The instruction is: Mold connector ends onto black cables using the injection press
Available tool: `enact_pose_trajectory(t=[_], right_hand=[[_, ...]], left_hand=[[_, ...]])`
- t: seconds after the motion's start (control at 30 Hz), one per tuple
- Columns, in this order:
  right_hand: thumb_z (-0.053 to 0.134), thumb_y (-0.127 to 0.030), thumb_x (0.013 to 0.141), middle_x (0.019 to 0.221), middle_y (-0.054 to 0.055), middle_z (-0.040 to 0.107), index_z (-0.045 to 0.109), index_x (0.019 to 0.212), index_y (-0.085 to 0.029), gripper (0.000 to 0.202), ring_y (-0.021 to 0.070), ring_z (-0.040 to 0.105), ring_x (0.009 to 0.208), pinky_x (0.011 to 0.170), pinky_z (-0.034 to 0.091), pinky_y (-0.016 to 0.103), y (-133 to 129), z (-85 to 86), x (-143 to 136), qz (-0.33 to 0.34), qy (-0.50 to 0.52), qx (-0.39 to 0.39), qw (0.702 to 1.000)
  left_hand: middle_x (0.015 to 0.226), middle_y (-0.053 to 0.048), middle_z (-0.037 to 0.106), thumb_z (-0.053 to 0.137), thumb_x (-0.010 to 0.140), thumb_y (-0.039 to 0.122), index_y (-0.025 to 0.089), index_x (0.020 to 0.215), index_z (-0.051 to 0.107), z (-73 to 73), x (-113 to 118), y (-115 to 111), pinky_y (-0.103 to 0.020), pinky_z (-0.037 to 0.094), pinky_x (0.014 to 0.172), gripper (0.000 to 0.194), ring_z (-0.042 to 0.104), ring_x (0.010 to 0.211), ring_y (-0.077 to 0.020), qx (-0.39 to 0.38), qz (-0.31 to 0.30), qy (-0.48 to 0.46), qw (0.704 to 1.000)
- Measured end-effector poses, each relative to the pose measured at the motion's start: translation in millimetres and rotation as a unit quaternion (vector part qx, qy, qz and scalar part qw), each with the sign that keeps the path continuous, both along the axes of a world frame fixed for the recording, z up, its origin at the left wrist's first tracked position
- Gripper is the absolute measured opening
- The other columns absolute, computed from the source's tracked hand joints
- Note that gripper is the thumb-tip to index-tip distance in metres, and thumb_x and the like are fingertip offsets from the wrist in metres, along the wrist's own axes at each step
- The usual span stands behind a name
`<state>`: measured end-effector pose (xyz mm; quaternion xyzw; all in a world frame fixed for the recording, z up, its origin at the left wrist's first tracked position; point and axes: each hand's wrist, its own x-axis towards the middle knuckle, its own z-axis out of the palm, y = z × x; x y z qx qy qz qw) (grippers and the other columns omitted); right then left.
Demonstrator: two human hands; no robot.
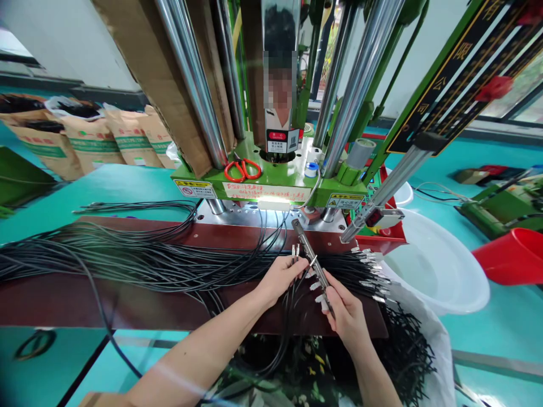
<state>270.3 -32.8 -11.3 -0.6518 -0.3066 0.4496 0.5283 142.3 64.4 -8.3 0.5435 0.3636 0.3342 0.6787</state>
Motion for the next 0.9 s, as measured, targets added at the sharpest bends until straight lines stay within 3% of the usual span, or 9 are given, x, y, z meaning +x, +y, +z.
enact_pose_trajectory(t=[0.13, 0.23, 0.3, 0.4, 0.53, 0.73, 0.9], right_hand=[[0.063, -0.048, 0.07, 0.057, 0.0, 0.056, 0.058, 0.116, -0.021, 0.053, 0.0044, 0.036, 0.035, 0.03, 0.026, 0.014, 0, 1.1, 1, 0.004, 0.002, 0.003, 1.0], [0.063, -0.047, 0.071, 0.056, -0.001, 0.055, 0.058, 0.115, -0.022, 0.051, 0.0035, 0.034, 0.034, 0.03, 0.026, 0.014, -1, 3.3, 3, -0.002, 0.016, 0.003, 1.0], [0.062, -0.046, 0.072, 0.054, -0.002, 0.054, 0.058, 0.114, -0.022, 0.049, 0.0026, 0.032, 0.033, 0.029, 0.025, 0.013, -1, 4.8, 5, -0.004, 0.03, 0.006, 1.0], [0.064, -0.045, 0.071, 0.055, -0.001, 0.054, 0.059, 0.113, -0.022, 0.048, 0.0022, 0.031, 0.033, 0.029, 0.025, 0.013, -1, 6.0, 7, -0.003, 0.046, 0.01, 0.999], [0.064, -0.044, 0.07, 0.056, -0.001, 0.054, 0.061, 0.11, -0.022, 0.046, 0.0028, 0.032, 0.035, 0.029, 0.025, 0.013, -1, 4.7, 9, -0.002, 0.055, 0.006, 0.998], [0.064, -0.044, 0.07, 0.06, 0.001, 0.057, 0.058, 0.115, -0.021, 0.05, 0.0027, 0.032, 0.035, 0.03, 0.021, 0.013, -2, 4.3, 13, 0.026, 0.076, 0.003, 0.997], [0.067, -0.048, 0.066, 0.078, 0.004, 0.063, 0.063, 0.108, -0.024, 0.049, 0.0077, 0.049, 0.047, 0.035, 0.035, 0.015, -2, 4.3, 7, 0.003, 0.011, -0.014, 1.0]], left_hand=[[0.059, 0.002, 0.05, 0.056, 0.072, 0.039, 0.012, 0.065, 0.056, 1.5, -1, 0, -0.021, 0.033, 0.057, 0.028, 0.041, 0.055, -0.0075, -0.019, -0.005, -0.05, 0.999], [0.057, 0.004, 0.045, 0.054, 0.073, 0.039, 0.016, 0.068, 0.046, 0.7, -3, 0, -0.02, 0.033, 0.052, 0.025, 0.041, 0.05, -0.0072, -0.062, 0.023, -0.113, 0.991], [0.054, 0.006, 0.041, 0.049, 0.077, 0.04, 0.019, 0.07, 0.04, -0.9, -5, 0, -0.02, 0.031, 0.047, 0.024, 0.037, 0.044, -0.0065, -0.075, 0.026, -0.106, 0.991], [0.054, 0.007, 0.038, 0.043, 0.08, 0.038, 0.02, 0.071, 0.039, -2.6, -8, -2, -0.021, 0.03, 0.049, 0.021, 0.034, 0.044, -0.0067, 0.016, 0.02, 0.022, 0.999], [0.065, 0.002, 0.049, 0.04, 0.083, 0.031, 0.019, 0.075, 0.046, -1.2, -11, -4, -0.024, 0.034, 0.061, 0.016, 0.042, 0.059, -0.0111, 0.178, -0.003, 0.15, 0.972], [0.068, 0.002, 0.051, 0.039, 0.083, 0.031, 0.02, 0.074, 0.046, 2.8, -15, -2, -0.023, 0.033, 0.063, 0.016, 0.044, 0.061, -0.0117, 0.202, -0.033, 0.151, 0.967], [0.067, 0.002, 0.05, 0.04, 0.083, 0.032, 0.018, 0.071, 0.046, 3.1, -18, 1, -0.023, 0.034, 0.063, 0.019, 0.043, 0.062, -0.0114, 0.205, -0.039, 0.145, 0.967]])
